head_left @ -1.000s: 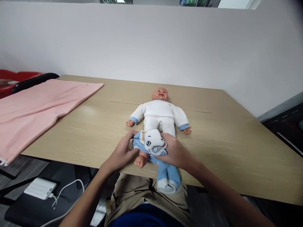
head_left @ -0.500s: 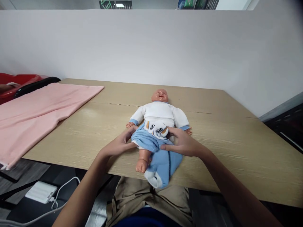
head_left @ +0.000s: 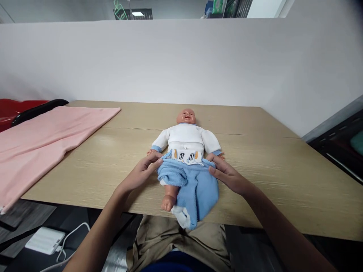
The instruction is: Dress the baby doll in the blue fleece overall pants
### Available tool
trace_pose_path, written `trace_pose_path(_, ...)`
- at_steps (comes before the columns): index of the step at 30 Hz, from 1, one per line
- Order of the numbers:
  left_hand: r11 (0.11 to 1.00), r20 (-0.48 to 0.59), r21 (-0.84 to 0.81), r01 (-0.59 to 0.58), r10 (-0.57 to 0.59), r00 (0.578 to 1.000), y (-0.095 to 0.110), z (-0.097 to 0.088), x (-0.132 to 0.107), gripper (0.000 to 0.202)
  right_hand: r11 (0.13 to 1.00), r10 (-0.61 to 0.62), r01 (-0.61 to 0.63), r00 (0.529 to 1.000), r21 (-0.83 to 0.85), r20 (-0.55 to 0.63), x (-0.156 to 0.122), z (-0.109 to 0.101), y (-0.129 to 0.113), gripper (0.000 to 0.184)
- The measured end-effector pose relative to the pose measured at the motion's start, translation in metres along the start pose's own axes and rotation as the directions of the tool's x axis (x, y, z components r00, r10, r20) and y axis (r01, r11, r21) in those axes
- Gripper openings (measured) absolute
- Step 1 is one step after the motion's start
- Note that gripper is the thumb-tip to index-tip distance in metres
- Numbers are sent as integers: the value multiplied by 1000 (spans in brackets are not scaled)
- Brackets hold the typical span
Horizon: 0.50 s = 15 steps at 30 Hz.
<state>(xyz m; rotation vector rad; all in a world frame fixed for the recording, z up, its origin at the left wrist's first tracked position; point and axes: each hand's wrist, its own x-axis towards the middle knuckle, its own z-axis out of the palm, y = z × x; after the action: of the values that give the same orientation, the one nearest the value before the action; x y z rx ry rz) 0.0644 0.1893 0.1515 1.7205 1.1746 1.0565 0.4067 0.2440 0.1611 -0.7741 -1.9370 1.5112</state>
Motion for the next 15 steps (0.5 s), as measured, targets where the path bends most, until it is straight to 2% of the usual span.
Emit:
trace_pose_path(3, 994, -86, 104, -41, 50, 995, 17, 1, 3, 34, 995, -62, 56, 996, -80, -67, 2, 9, -11, 42)
trace_pose_path(5, 979, -76, 188, -84, 100, 992, 35, 3, 11, 41, 985, -111, 97, 990, -146, -92, 5, 15, -21, 43)
trace_pose_path(7, 960, 53, 248, -129, 119, 991, 54, 7, 25, 55, 978, -127, 105, 985, -179, -117, 9, 18, -30, 46)
trace_pose_path(9, 949, 248, 270, -161, 93, 964, 68, 12, 44, 54, 982, -114, 89, 982, -165, -151, 12, 18, -37, 48)
trace_pose_path(11, 964, 446, 202, -175, 68, 892, 73, 16, 64, 39, 984, -85, 58, 984, -167, -156, 12, 14, -41, 49)
trace_pose_path(12, 975, 511, 140, -173, 78, 856, 73, 18, 73, 33, 982, -64, 42, 991, -185, -119, 11, 10, -43, 50)
trace_pose_path(13, 983, 541, 73, -166, 101, 835, 71, 20, 80, 29, 976, -33, 21, 998, -215, -54, 8, 6, -44, 50)
trace_pose_path(15, 989, 523, -28, -146, 138, 841, 63, 22, 91, 25, 956, 63, -30, 993, -291, 104, 0, 0, -46, 48)
